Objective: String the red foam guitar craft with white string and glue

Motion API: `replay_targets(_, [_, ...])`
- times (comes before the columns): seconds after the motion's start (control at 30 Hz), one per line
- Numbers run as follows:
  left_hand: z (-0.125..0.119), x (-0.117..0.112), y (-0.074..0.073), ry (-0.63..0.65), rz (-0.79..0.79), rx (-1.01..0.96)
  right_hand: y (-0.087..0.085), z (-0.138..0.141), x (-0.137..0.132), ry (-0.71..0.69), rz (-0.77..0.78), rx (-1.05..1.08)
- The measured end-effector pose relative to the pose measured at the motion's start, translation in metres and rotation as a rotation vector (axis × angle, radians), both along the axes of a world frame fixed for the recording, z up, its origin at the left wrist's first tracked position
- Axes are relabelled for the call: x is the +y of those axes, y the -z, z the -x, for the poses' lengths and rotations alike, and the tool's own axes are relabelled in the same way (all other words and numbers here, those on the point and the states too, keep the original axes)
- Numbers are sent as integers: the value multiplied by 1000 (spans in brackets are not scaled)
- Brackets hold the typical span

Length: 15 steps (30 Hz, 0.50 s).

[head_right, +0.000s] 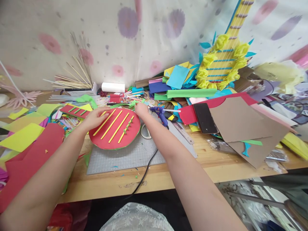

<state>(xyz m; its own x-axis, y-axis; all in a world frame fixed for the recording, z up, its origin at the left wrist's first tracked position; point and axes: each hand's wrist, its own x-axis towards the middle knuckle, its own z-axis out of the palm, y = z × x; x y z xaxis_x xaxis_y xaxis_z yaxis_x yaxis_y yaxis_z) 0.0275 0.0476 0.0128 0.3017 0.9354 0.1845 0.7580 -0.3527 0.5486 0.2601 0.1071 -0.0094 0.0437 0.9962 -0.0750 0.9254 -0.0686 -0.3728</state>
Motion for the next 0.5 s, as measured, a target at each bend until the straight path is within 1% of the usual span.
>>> replay_targets(0.1, [-3,-8,2,63,-3,32,-1,7,13,42,-16,9])
replay_targets(0.17, [-5,-11,6,66,-4,53,-7,8,18,76,-65,96])
replay_targets(0.23, [-9,-14,12,30,-17,61,-18,6,21,106,-133,314])
replay_targets(0.33, [-13,-17,23,-49,-55,39,-42,2,19,127,-165,767])
replay_targets(0.37, [-14,-18,25,-73,-63,29,-50,0,16,106,-171,903])
replay_targets(0.43, [-17,-21,25,-109,-65,14,-66,-4,7,46,-195,1121])
replay_targets(0.5, [-21,-22,18,-133,-73,-8,-77,-6,-4,-10,-164,1254])
